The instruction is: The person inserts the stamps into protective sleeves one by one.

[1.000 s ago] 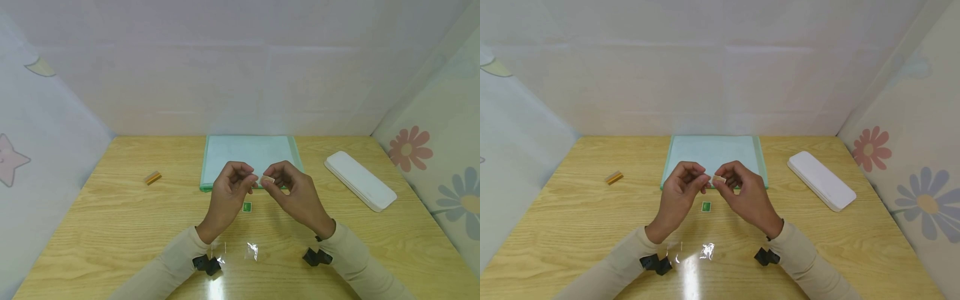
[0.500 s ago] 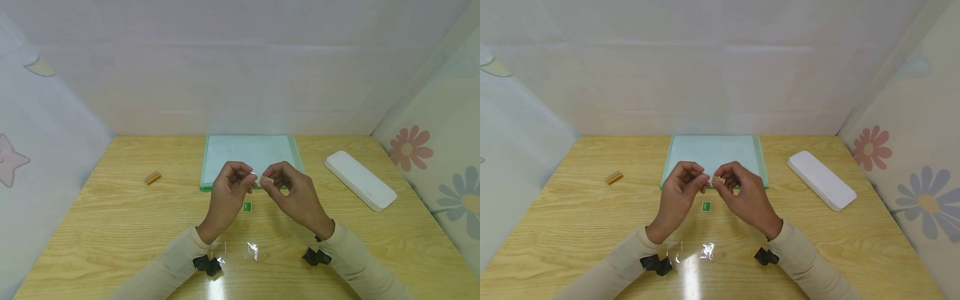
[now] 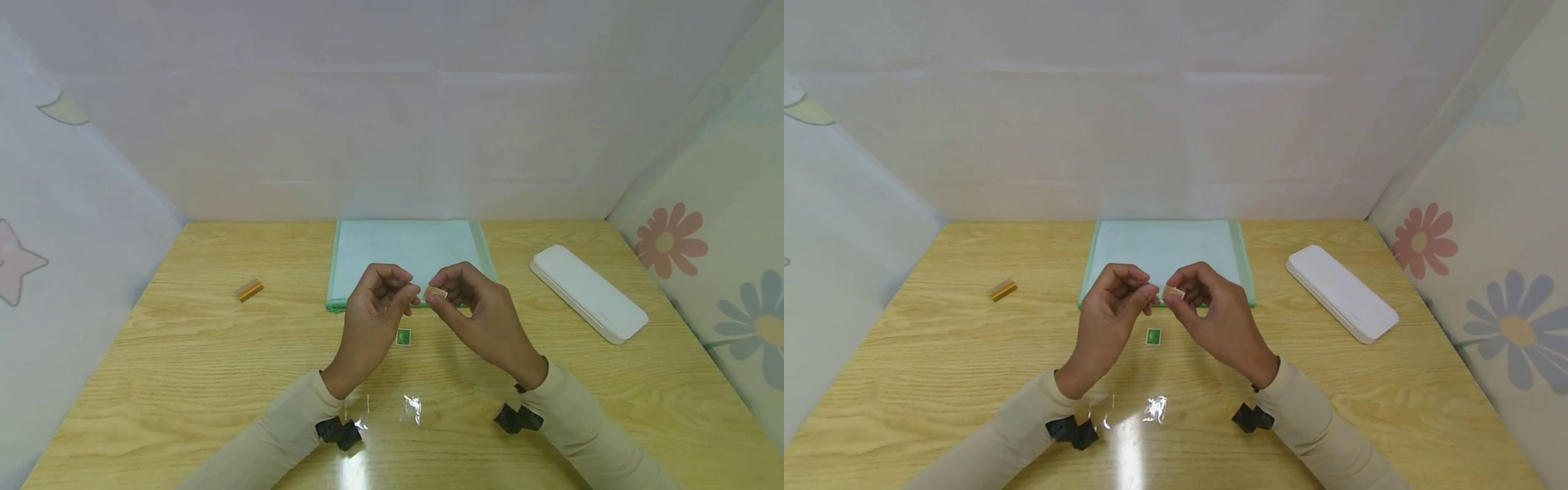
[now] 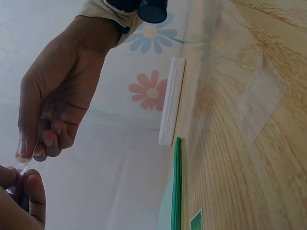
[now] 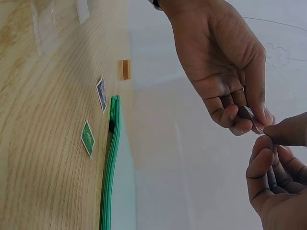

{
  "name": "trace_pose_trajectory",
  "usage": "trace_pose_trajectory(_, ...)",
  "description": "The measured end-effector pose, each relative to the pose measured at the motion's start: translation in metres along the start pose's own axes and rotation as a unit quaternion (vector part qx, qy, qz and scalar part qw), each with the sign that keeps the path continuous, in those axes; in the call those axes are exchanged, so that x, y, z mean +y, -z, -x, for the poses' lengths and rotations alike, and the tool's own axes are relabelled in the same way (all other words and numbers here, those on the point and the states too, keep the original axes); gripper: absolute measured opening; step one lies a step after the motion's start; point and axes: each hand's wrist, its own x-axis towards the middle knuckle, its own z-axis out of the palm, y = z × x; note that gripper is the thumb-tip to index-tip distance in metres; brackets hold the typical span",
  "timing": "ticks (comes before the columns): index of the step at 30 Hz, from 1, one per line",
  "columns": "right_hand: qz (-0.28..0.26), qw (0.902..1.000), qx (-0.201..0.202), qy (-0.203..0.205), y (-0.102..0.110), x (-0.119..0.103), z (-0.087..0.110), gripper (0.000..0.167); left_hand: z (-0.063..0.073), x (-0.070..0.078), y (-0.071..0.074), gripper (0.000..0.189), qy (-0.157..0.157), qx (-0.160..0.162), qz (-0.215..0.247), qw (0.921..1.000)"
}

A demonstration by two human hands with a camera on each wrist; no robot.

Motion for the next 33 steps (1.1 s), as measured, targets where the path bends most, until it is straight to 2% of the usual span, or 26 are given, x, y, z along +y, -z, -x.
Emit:
trace_pose_trajectory(4, -0.012, 0.9999, -0.002, -0.005, 0.0, 0.0, 0.0, 0.02, 0.0, 0.004, -0.001, 0.02, 0.001, 0.002, -0.006, 1.0)
trace_pose_trajectory(9, -0.013, 0.9998, 0.001, -0.017, -0.001, -0.004, 0.0, 0.019, 0.0, 0.019, -0.005, 0.018, -0.003, 0.004, -0.018, 0.9998)
trace_pose_trajectory(12, -0.018, 0.9997, 0.003, -0.018, -0.001, -0.014, -0.001, 0.016, 0.0, 0.025, -0.006, 0.017, -0.01, 0.005, -0.026, 0.9996)
trace_pose_trajectory(16, -0.029, 0.9995, 0.005, -0.007, 0.001, -0.03, -0.003, 0.011, 0.0, 0.019, -0.006, 0.018, -0.015, 0.005, -0.03, 0.9994)
trace_pose_trajectory(18, -0.032, 0.9994, 0.004, -0.006, 0.001, -0.031, -0.003, 0.01, 0.0, 0.012, -0.005, 0.019, -0.016, 0.005, -0.029, 0.9994)
trace_pose_trajectory(20, -0.037, 0.9993, 0.003, -0.006, 0.0, -0.024, -0.002, 0.01, 0.001, 0.005, -0.004, 0.019, -0.016, 0.005, -0.03, 0.9994)
trace_pose_trajectory(24, -0.046, 0.9989, 0.004, -0.006, -0.002, -0.005, 0.0, 0.008, 0.001, 0.002, -0.004, 0.019, -0.026, 0.002, -0.032, 0.9991)
trace_pose_trajectory(31, -0.045, 0.9988, 0.008, -0.016, -0.001, -0.008, 0.0, 0.008, 0.001, 0.002, -0.003, 0.018, -0.026, 0.003, -0.039, 0.9989)
trace_pose_trajectory(33, -0.049, 0.9986, 0.008, -0.019, -0.001, -0.001, 0.001, 0.007, 0.001, 0.002, -0.003, 0.018, -0.025, 0.004, -0.04, 0.9989)
